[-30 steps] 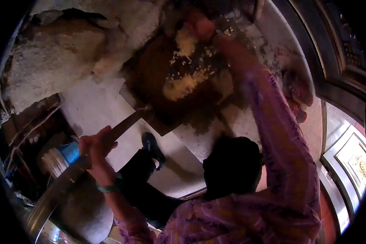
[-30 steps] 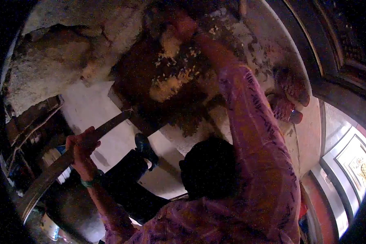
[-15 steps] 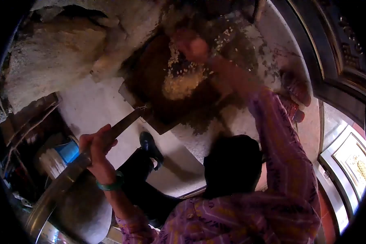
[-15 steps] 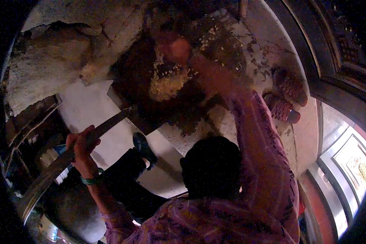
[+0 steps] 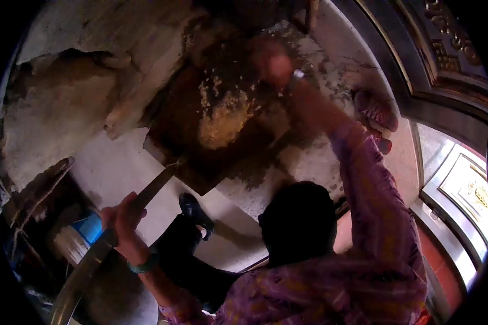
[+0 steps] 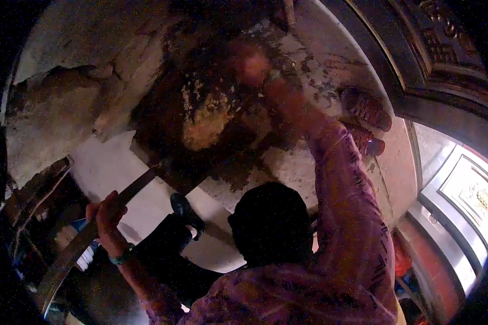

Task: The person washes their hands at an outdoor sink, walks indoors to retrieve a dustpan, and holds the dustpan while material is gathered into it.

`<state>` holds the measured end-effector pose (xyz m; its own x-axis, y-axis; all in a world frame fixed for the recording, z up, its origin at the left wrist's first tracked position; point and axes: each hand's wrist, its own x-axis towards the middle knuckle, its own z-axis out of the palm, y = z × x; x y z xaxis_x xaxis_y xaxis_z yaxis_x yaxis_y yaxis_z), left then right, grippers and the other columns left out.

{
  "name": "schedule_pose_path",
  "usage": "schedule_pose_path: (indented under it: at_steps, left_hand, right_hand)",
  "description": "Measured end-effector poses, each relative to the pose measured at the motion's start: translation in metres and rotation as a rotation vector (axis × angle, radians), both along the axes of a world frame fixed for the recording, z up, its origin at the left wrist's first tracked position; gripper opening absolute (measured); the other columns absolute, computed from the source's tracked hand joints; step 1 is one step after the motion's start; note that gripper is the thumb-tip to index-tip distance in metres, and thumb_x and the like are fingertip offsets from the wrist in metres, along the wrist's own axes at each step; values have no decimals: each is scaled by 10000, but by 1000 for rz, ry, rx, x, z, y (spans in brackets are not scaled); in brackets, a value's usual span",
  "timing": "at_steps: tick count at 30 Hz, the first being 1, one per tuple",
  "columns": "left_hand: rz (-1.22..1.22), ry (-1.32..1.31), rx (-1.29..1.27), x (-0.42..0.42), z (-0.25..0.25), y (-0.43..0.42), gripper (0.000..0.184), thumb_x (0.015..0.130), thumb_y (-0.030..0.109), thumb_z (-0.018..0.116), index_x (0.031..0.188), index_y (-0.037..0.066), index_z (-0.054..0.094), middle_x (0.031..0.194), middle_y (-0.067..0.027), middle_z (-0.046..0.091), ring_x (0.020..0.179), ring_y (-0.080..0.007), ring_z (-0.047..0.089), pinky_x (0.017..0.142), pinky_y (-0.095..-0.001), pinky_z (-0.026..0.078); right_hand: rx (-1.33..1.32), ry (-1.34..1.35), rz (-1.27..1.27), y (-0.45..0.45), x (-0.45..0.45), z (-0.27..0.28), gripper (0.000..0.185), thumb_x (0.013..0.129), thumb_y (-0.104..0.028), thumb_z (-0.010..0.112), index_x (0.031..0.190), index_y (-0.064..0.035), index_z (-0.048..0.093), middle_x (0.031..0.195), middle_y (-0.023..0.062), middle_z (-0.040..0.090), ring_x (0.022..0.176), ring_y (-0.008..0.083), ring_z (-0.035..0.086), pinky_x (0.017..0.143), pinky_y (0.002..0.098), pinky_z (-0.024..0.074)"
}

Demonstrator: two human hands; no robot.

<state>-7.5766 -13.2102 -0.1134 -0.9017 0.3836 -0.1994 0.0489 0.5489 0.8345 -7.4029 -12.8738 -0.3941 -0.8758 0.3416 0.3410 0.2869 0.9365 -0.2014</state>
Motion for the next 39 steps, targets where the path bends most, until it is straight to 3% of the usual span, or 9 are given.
schedule_pose_path:
  at_steps: [3, 11, 14, 17, 20, 24, 30, 36, 39]
  left_hand:
    - [-68, -7, -192, -3, -3, -8, 204, 723, 264, 514, 771, 69, 483, 883, -113, 576, 734, -175, 560, 574, -286, 474]
    - [28, -53, 99, 6, -1, -3, 203, 712, 182, 525, 748, -17, 535, 743, -115, 573, 638, -170, 551, 555, -258, 459]
    - [-57, -75, -63, -2, -5, -13, 167, 741, 276, 498, 790, 135, 421, 900, -131, 572, 793, -192, 557, 599, -301, 472]
    - [86, -42, 38, 3, -9, -9, 193, 711, 190, 528, 736, 0, 513, 768, -120, 577, 645, -164, 552, 554, -268, 463]
    - [31, -22, 47, 5, -2, -7, 197, 709, 196, 530, 751, 5, 514, 770, -114, 578, 653, -165, 555, 552, -273, 466]
    - [25, -44, 69, 2, -7, -10, 203, 710, 201, 529, 759, 4, 532, 767, -111, 581, 670, -169, 564, 561, -277, 473]
    - [52, -40, 48, 2, -8, -8, 225, 717, 229, 518, 744, 7, 543, 785, -122, 584, 692, -182, 574, 574, -288, 485]
    - [4, -28, 50, 1, -5, -8, 239, 717, 244, 519, 761, 8, 529, 776, -125, 588, 685, -190, 577, 568, -289, 485]
    - [-27, -25, 86, 1, -6, -7, 239, 716, 244, 523, 756, 9, 530, 757, -124, 581, 658, -192, 576, 566, -284, 484]
  right_hand:
    - [-28, 269, -545, 29, 4, 0, 275, 787, -197, 393, 993, -38, 482, 1014, 103, 497, 919, 267, 459, 798, 343, 368]
    - [-145, 335, 297, -126, -18, 15, 206, 783, -136, 420, 937, -32, 507, 938, 115, 503, 865, 253, 485, 772, 325, 398]
    - [-350, 12, -151, -54, 1, 1, 263, 781, -153, 427, 1010, -38, 486, 995, 139, 475, 927, 279, 452, 824, 340, 370]
    - [-21, -40, -459, -7, -7, 4, 322, 789, -179, 405, 1081, -50, 444, 1013, 133, 458, 931, 271, 428, 831, 341, 355]
    - [-388, -84, -572, -30, -18, 23, 353, 796, -193, 369, 1113, -45, 415, 1090, 133, 428, 1000, 256, 399, 861, 328, 331]
    - [-255, 63, 141, -110, -12, 20, 358, 777, -197, 403, 1087, -21, 427, 1162, 149, 372, 1072, 284, 342, 884, 352, 316]
    - [-138, 196, -648, -5, -43, -5, 359, 760, -191, 411, 1073, -17, 444, 1185, 193, 352, 1082, 359, 320, 911, 381, 288]
    - [-155, 88, -67, -88, -21, 11, 369, 763, -205, 405, 1072, -8, 442, 1197, 182, 340, 1098, 336, 309, 925, 372, 268]
    - [-21, 2, -365, -35, 2, 4, 374, 764, -212, 402, 1072, -4, 441, 1204, 177, 333, 1105, 325, 304, 932, 368, 258]
